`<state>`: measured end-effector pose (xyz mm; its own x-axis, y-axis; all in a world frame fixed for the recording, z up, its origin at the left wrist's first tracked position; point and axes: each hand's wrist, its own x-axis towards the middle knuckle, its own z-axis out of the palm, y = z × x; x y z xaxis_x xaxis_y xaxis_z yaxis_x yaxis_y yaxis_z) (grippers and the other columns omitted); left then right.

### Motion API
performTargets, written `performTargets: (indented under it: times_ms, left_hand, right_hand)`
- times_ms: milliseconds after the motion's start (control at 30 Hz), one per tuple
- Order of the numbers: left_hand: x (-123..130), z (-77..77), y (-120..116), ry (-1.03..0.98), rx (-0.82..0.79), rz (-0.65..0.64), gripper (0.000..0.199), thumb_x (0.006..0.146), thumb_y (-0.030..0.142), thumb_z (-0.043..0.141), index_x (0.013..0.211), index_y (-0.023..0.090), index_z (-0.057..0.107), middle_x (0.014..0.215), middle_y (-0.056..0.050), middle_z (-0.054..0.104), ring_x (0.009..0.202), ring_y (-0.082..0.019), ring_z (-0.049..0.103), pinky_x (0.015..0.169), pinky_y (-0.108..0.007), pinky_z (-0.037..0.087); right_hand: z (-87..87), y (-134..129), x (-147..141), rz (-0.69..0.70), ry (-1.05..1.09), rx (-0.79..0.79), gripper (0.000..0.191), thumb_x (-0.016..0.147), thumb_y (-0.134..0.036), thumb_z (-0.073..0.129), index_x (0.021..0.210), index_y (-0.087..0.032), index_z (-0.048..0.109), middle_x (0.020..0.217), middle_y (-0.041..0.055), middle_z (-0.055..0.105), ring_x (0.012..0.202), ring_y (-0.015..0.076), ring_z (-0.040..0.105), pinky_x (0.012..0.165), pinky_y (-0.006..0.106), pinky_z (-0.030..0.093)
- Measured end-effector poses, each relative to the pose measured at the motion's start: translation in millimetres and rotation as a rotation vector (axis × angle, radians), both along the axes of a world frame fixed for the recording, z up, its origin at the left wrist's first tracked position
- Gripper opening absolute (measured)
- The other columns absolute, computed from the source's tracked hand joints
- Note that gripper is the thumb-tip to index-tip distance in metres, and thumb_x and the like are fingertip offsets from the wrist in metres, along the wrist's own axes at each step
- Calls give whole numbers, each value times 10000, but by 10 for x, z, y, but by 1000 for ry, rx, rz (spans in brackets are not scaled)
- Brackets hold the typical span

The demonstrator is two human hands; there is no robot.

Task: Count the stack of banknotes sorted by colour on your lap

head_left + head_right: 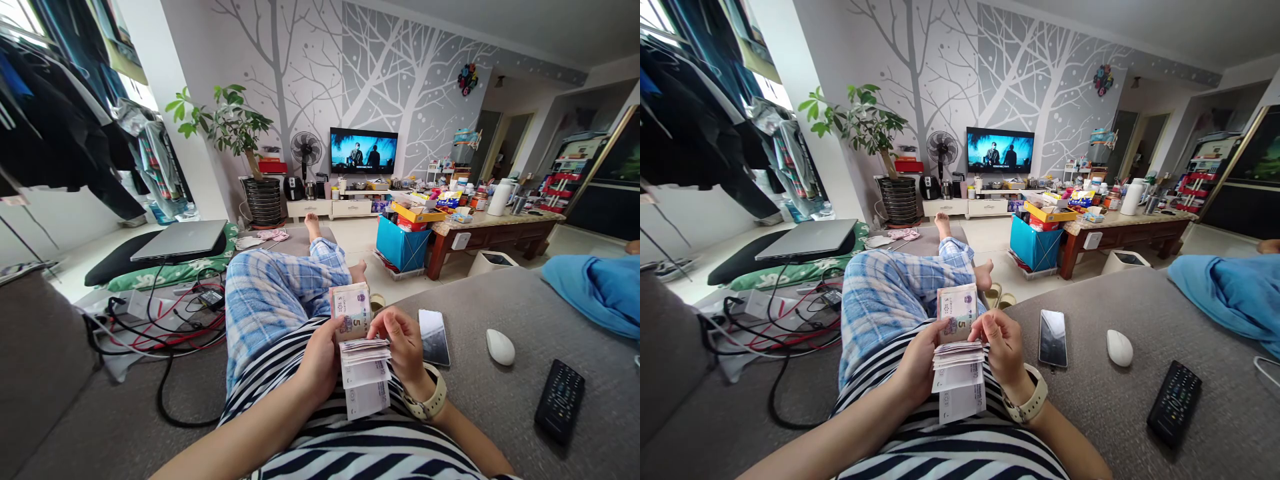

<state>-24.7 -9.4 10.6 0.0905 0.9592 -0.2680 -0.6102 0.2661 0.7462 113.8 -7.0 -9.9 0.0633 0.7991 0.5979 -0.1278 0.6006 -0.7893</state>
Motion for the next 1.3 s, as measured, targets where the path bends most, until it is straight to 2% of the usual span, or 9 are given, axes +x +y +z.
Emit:
performTargets:
  times_ms: [67,233,333,533,733,967,1300]
  left_hand:
    - [-5,-5,1,4,-4,4,245,835,202,579,990,65,710,913,-142,775,787,-236,731,784,-334,564]
    - [-26,-16,-3,35,34,-14,174,794,199,641,912,90,708,826,-107,763,708,-207,704,737,-314,551]
    - [-29,3,-19,57,71,-36,164,773,203,683,893,96,717,816,-95,762,698,-197,693,721,-299,546]
    - [-7,33,-41,13,80,-40,245,761,117,649,996,102,717,898,-113,777,793,-225,727,805,-331,562]
    - [-8,4,-20,24,84,-43,219,793,138,620,991,100,706,894,-113,779,778,-232,735,788,-338,574]
    - [20,-8,15,-14,22,13,246,865,191,543,1023,83,698,909,-119,782,812,-240,740,822,-355,578]
    - [18,-13,19,-44,37,-5,242,854,193,575,1030,85,701,912,-111,785,855,-250,746,823,-350,581]
  right_hand:
    - [-5,26,-7,-1,1,-53,368,967,-422,546,691,-185,605,600,9,606,538,132,496,549,264,386]
    - [-26,114,-1,-100,-25,-167,369,865,-431,675,631,-198,511,551,-46,471,522,110,406,517,246,331]
    - [-18,134,8,-99,-47,-187,387,855,-458,665,627,-196,496,569,-50,430,539,107,365,515,247,305]
    - [16,132,2,-119,-77,-213,400,860,-439,628,586,-207,451,540,-52,391,524,107,333,495,256,275]
    - [10,133,-2,-130,-78,-215,372,848,-412,627,589,-203,459,546,-52,397,531,107,343,501,253,279]
    - [8,106,-6,-125,-81,-175,389,866,-410,625,590,-204,444,551,-55,388,538,106,338,509,249,283]
    - [41,55,-8,-108,-106,-120,395,886,-413,606,602,-208,424,568,-53,373,552,111,329,524,254,283]
